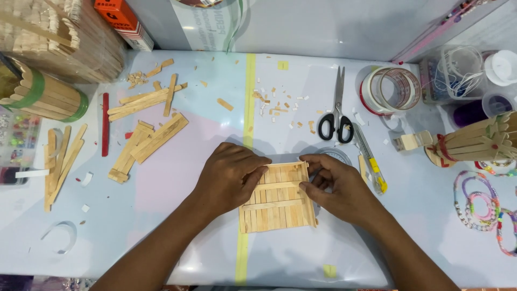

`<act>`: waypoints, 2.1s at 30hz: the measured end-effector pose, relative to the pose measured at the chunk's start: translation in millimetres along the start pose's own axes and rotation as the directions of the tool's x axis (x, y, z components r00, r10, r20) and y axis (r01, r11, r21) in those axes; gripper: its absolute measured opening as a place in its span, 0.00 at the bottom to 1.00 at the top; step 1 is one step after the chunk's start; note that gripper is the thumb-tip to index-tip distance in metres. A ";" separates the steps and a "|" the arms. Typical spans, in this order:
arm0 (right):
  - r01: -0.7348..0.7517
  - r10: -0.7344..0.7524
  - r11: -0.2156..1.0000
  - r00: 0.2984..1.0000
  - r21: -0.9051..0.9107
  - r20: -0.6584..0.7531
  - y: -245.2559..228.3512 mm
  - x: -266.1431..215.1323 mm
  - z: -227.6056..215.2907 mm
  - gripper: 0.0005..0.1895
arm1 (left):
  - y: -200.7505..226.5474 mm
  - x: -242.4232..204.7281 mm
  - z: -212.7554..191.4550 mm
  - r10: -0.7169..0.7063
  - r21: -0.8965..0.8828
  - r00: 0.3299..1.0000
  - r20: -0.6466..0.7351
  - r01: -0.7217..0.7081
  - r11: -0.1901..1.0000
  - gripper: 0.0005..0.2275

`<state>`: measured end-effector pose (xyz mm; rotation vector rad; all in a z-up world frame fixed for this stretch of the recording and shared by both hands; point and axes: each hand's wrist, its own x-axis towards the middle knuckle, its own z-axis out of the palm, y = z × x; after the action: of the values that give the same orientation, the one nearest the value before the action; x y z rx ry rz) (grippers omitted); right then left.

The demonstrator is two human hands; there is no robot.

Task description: Assembling a miniature roof structure by gluing popsicle sticks together on a flat surface.

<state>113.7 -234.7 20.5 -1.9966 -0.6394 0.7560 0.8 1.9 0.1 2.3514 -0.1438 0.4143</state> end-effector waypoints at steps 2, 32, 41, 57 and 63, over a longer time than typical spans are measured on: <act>-0.001 0.001 1.000 1.000 0.006 0.002 0.6 0.6 -0.2 0.29 | -0.5 0.1 0.4 0.003 0.008 1.000 0.002 -0.003 1.000 0.06; 0.031 -0.031 0.999 1.000 0.017 -0.007 -1.7 -0.2 1.3 0.29 | 0.3 -0.8 2.2 -0.011 0.000 1.000 -0.001 0.011 1.000 0.07; 0.038 -0.038 0.999 0.999 -0.014 -0.009 -5.0 1.2 -0.2 0.29 | -0.7 -1.8 2.5 -0.007 0.002 1.000 0.005 0.007 1.000 0.07; 0.015 -0.014 0.996 1.000 0.085 -0.010 14.1 1.8 -5.0 0.22 | -0.6 -2.1 2.5 -0.003 0.003 1.000 -0.005 0.003 1.000 0.06; 0.084 -0.079 0.992 0.995 0.089 -0.058 7.6 3.9 -2.8 0.17 | 0.9 -1.3 0.4 -0.004 0.008 1.000 0.004 0.004 1.000 0.06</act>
<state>119.5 -237.2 14.2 -1.8892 -0.6392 0.6684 -0.5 0.9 0.0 2.3605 -0.1391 0.4093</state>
